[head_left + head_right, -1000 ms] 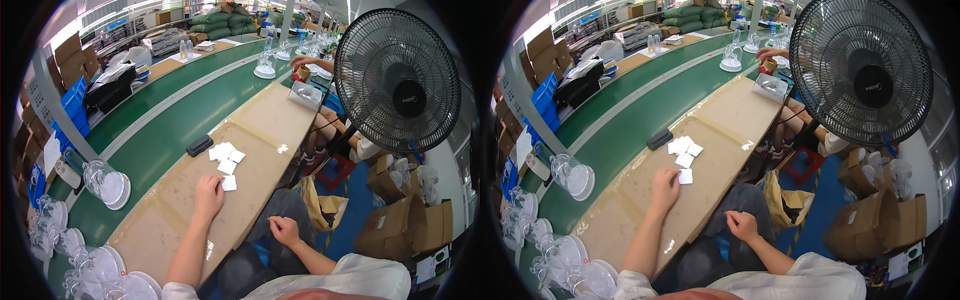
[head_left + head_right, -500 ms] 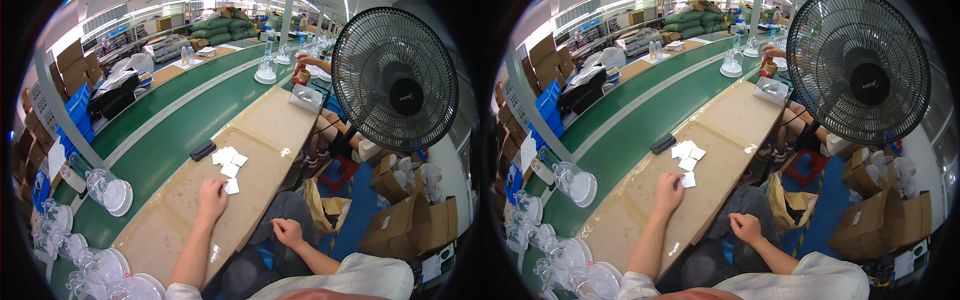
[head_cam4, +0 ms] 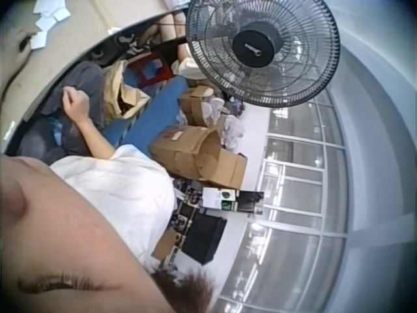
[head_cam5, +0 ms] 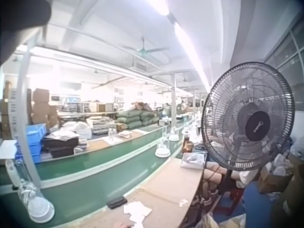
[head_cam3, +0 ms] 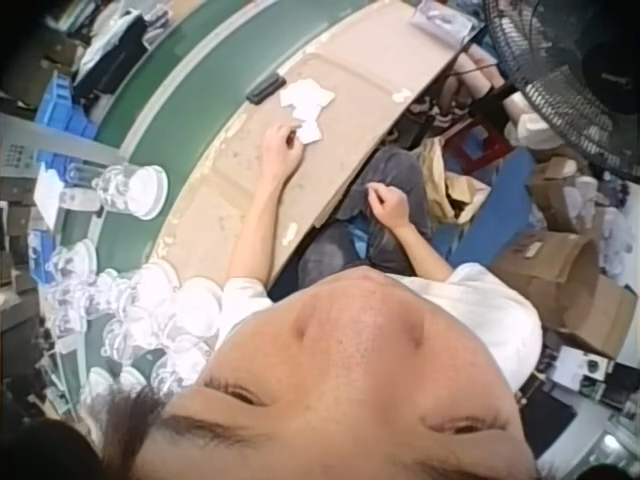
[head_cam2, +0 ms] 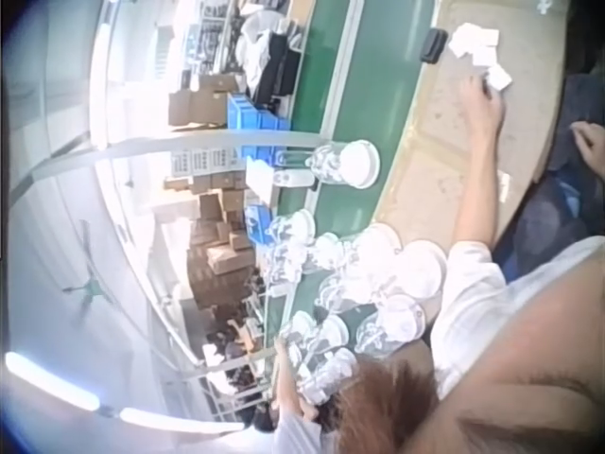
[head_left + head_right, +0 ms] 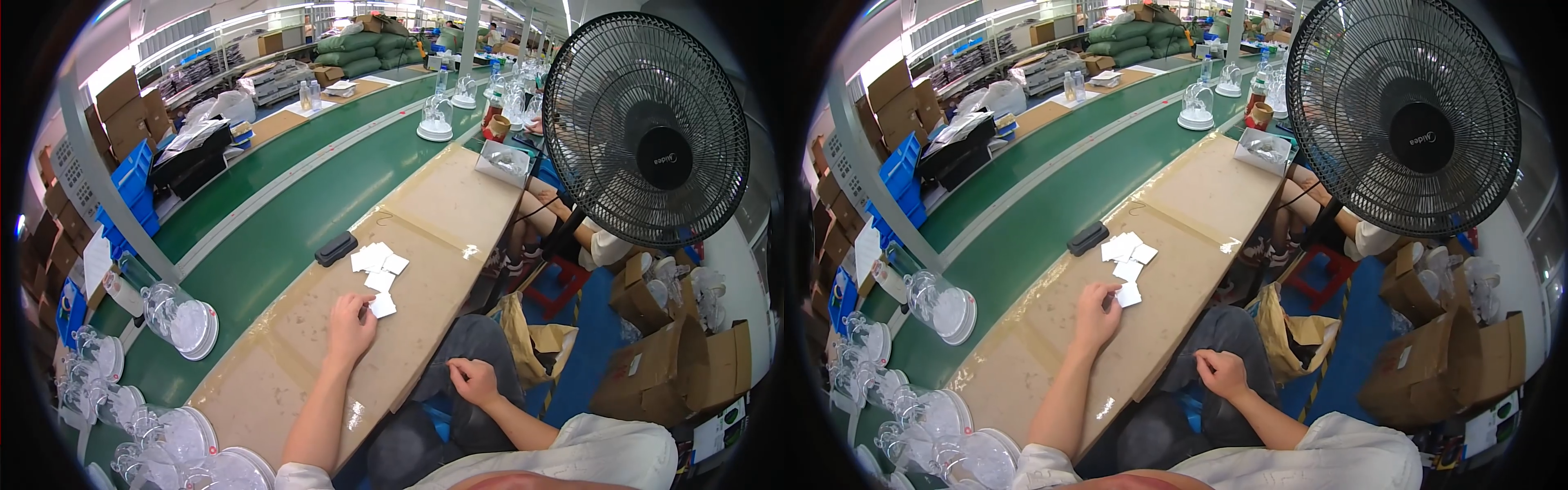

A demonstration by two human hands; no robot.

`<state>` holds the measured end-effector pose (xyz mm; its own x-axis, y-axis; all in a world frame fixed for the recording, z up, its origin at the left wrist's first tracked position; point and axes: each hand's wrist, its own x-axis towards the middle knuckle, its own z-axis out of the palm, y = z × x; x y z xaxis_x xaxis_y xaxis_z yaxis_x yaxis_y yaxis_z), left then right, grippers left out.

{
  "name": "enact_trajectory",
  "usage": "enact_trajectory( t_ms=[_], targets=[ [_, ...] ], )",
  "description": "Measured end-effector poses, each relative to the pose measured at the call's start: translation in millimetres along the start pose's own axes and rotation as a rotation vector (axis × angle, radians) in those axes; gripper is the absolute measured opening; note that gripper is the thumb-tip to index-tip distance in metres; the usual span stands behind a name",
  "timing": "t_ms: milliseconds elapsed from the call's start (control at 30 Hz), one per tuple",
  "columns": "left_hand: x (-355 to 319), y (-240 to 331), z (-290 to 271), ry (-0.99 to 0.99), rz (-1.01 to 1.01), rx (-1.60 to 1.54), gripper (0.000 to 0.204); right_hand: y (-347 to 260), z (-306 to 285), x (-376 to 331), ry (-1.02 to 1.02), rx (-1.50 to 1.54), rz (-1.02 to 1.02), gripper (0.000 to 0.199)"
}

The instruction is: Assembling battery covers onto decorative light fixtures on a factory assembly line.

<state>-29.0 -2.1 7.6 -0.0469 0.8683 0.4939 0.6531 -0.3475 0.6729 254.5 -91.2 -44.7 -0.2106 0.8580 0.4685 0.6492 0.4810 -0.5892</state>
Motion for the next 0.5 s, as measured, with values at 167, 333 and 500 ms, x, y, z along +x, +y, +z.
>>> enact_trajectory(
  t_ms=[167,333,500],
  targets=[
    [-0.6,-2.8,1.0,0.001,-0.001,0.023,0.024,0.4,0.8,0.1,-0.006,0.009,0.005,0.007],
    [-1.1,-4.0,1.9,0.002,0.008,0.021,0.025,-0.1,0.4,-0.2,-0.007,0.003,0.004,0.007],
    [-0.6,-3.9,3.0,0.023,0.020,0.004,0.028,1.4,1.7,-0.7,0.009,0.013,-0.012,0.008]
  ],
)
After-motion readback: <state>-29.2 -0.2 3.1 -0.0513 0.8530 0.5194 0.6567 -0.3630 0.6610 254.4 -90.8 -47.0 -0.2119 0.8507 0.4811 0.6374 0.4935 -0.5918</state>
